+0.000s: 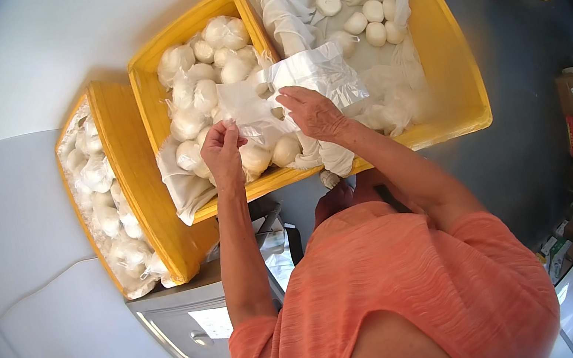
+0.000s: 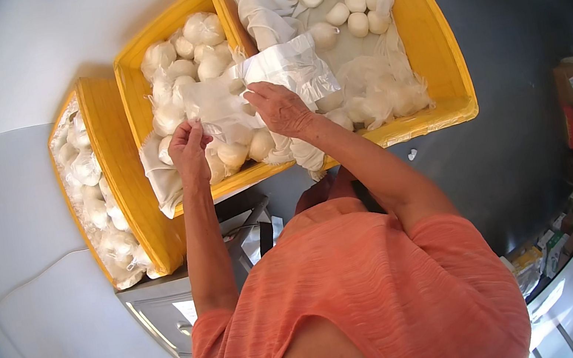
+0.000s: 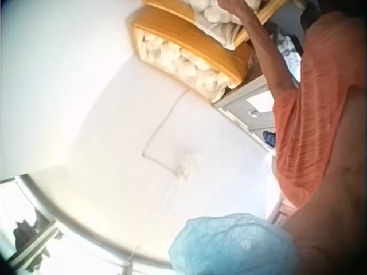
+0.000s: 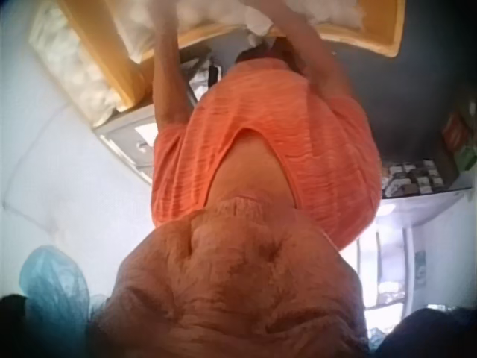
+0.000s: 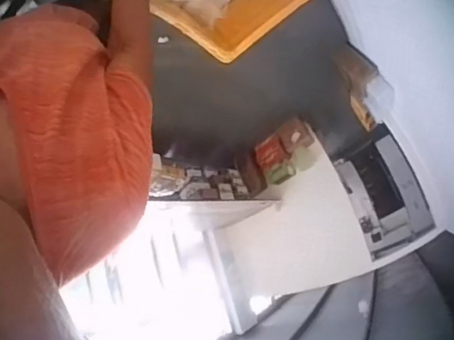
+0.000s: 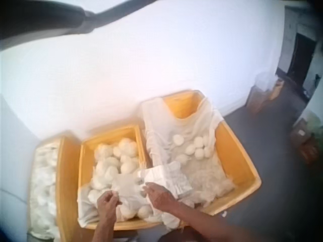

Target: The person repeatedly picks small white dough balls from a yellow bin, places them into small plastic bags, and sets the filled bags into a second yellow bin. The process is continuous and repetitive throughout the clip.

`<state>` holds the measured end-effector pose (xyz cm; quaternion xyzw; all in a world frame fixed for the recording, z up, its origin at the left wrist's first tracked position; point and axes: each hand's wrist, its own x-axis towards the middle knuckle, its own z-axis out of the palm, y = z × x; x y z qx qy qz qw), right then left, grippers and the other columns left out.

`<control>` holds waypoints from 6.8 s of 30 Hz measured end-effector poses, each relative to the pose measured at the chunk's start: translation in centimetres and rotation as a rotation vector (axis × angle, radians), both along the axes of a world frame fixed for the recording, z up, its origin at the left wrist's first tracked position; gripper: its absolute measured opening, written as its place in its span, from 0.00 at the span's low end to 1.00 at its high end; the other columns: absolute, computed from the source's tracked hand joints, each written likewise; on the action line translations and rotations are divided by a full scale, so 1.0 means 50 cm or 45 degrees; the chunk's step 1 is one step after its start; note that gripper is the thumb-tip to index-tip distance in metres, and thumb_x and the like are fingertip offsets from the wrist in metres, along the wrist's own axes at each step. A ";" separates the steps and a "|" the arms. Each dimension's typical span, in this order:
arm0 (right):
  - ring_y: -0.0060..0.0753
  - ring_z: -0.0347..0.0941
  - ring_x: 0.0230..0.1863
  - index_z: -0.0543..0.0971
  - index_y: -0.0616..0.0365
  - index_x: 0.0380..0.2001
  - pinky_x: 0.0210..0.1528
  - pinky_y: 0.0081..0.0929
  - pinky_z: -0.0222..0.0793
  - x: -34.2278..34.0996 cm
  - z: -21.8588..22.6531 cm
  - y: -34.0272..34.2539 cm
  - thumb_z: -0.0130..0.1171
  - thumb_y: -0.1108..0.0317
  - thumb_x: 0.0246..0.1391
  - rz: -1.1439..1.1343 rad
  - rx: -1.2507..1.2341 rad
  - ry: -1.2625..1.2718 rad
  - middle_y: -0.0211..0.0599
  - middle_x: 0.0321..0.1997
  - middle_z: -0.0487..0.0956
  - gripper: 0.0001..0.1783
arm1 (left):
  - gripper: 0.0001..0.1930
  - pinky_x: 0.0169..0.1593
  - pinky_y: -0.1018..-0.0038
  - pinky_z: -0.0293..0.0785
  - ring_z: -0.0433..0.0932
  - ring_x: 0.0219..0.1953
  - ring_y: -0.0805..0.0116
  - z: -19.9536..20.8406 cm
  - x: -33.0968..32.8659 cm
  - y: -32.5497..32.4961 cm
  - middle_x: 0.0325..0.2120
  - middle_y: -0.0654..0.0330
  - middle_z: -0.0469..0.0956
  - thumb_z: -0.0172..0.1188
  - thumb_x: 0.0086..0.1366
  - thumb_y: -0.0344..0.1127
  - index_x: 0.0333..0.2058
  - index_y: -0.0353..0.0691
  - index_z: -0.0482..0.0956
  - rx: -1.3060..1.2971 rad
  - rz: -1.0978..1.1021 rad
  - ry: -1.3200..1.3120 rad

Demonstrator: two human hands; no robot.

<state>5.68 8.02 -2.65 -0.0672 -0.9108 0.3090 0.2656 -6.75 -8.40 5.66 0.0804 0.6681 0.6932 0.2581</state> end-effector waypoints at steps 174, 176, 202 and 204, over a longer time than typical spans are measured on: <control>0.44 0.70 0.46 0.72 0.62 0.39 0.48 0.35 0.66 -0.030 -0.020 0.002 0.55 0.67 0.49 0.166 -0.263 -0.521 0.46 0.43 0.74 0.14 | 0.05 0.31 0.82 0.71 0.72 0.27 0.79 0.149 0.001 -0.085 0.26 0.65 0.74 0.54 0.62 0.27 0.37 0.36 0.75 0.573 0.444 0.004; 0.35 0.71 0.47 0.72 0.65 0.40 0.49 0.28 0.66 -0.044 0.047 -0.002 0.57 0.64 0.51 0.222 -0.702 -0.369 0.47 0.44 0.74 0.17 | 0.05 0.33 0.81 0.72 0.73 0.28 0.79 0.175 0.013 -0.111 0.27 0.65 0.75 0.54 0.62 0.27 0.37 0.36 0.75 0.593 0.492 0.004; 0.19 0.68 0.19 0.69 0.55 0.20 0.21 0.19 0.64 0.205 0.088 0.355 0.60 0.77 0.44 -0.356 -2.591 0.711 0.28 0.19 0.72 0.09 | 0.04 0.42 0.76 0.67 0.70 0.41 0.72 -0.078 0.116 0.250 0.40 0.56 0.73 0.59 0.57 0.29 0.26 0.37 0.73 -0.249 -0.280 0.144; 0.17 0.66 0.19 0.70 0.55 0.20 0.20 0.18 0.62 0.213 0.089 0.378 0.60 0.78 0.44 -0.589 -2.204 0.499 0.27 0.18 0.71 0.09 | 0.13 0.41 0.72 0.69 0.70 0.45 0.65 -0.088 0.132 0.310 0.48 0.53 0.67 0.62 0.54 0.33 0.38 0.39 0.72 -0.416 -0.373 0.609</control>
